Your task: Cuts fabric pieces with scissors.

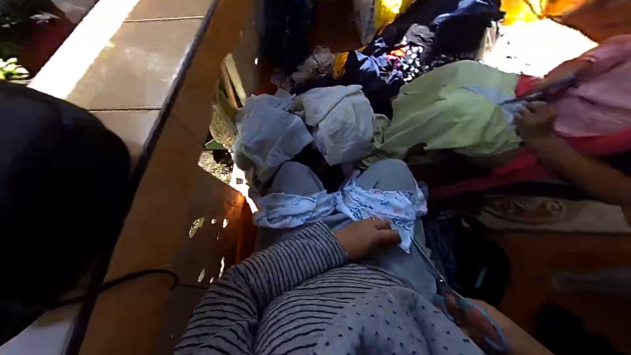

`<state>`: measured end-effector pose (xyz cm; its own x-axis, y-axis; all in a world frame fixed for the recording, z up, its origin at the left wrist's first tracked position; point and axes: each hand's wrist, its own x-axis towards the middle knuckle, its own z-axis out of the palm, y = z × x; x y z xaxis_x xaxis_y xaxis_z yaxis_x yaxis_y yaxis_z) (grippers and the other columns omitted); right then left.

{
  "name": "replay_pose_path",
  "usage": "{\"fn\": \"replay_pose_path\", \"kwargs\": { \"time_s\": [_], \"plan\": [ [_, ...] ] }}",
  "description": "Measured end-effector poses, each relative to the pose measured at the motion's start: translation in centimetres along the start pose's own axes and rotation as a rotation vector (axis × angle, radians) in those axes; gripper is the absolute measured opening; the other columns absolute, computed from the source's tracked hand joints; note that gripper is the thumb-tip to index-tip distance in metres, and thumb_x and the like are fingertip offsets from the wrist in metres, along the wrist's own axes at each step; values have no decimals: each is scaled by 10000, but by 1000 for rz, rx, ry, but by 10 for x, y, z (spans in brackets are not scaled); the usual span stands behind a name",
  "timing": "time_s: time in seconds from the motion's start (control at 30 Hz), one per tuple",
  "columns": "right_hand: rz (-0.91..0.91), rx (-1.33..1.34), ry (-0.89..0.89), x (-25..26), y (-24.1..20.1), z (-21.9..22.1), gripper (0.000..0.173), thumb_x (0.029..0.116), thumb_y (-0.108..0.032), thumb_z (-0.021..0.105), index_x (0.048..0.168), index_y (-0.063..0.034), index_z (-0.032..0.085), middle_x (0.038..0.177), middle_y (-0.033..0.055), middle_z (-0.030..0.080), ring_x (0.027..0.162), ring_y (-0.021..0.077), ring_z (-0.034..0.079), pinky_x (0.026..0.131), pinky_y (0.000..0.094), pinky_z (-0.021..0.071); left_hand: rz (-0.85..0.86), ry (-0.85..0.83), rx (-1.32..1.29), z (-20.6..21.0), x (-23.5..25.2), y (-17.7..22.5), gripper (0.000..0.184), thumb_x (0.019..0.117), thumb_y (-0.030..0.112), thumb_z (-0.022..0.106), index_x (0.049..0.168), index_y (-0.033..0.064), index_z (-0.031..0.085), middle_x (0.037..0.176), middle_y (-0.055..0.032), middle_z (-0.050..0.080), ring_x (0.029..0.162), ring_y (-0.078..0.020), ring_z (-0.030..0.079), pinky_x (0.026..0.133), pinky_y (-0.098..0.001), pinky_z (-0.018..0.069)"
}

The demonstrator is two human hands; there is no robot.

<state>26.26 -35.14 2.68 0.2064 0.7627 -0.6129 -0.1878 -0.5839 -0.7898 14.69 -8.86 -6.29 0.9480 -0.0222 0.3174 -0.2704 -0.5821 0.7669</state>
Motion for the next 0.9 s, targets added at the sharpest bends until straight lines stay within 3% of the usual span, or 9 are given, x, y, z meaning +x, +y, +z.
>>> {"fn": "replay_pose_path", "kwargs": {
  "time_s": [0.03,0.07,0.13,0.23,0.37,0.57,0.7,0.9],
  "plan": [
    [26,28,-22,-2,17,-5,495,890,-726,590,950,-243,677,734,-188,631,560,-70,525,507,134,449,9,8,-6,1,0,-3,164,963,76,654,1054,-22,749,1016,-223,721,997,-366,708,908,-491,568],
    [69,52,-49,-5,27,-8,532,806,-789,631,893,-267,685,680,-184,607,519,-64,505,472,136,429,5,9,-7,2,0,-4,169,973,90,641,1046,-13,753,1005,-210,726,993,-351,710,915,-480,566],
    [137,64,-116,-13,29,-11,571,768,-838,620,854,-275,663,635,-175,579,484,-52,492,445,142,411,0,4,-11,4,1,-5,180,984,101,628,1040,-7,760,1000,-205,731,995,-350,712,921,-480,564],
    [205,129,-107,-19,18,-1,517,801,-796,635,813,-279,628,591,-175,541,453,-54,450,426,135,370,18,15,10,9,1,-4,162,966,98,644,1017,0,763,962,-196,732,952,-344,718,891,-465,576],
    [221,188,8,-14,14,18,314,948,-533,569,796,-260,603,556,-171,487,429,-53,403,413,137,338,79,49,42,14,0,-2,145,955,99,654,1000,11,761,900,-178,728,884,-324,723,839,-436,589],
    [109,281,100,5,15,37,306,945,-505,597,800,-240,643,580,-165,520,447,-60,404,426,130,326,156,109,52,18,-1,-2,161,973,111,644,1018,31,776,873,-155,721,843,-280,714,799,-369,586],
    [66,309,157,14,13,43,272,994,-399,545,845,-197,647,644,-142,596,485,-60,460,455,116,366,165,115,53,18,0,-1,164,977,110,637,1017,34,777,888,-154,725,856,-272,717,811,-357,587],
    [48,336,262,17,14,52,214,983,-242,554,798,-191,650,641,-129,623,522,-51,528,502,122,433,170,132,55,18,0,-1,166,979,107,634,1030,34,774,893,-153,724,863,-269,715,815,-349,583]
  ]
}}
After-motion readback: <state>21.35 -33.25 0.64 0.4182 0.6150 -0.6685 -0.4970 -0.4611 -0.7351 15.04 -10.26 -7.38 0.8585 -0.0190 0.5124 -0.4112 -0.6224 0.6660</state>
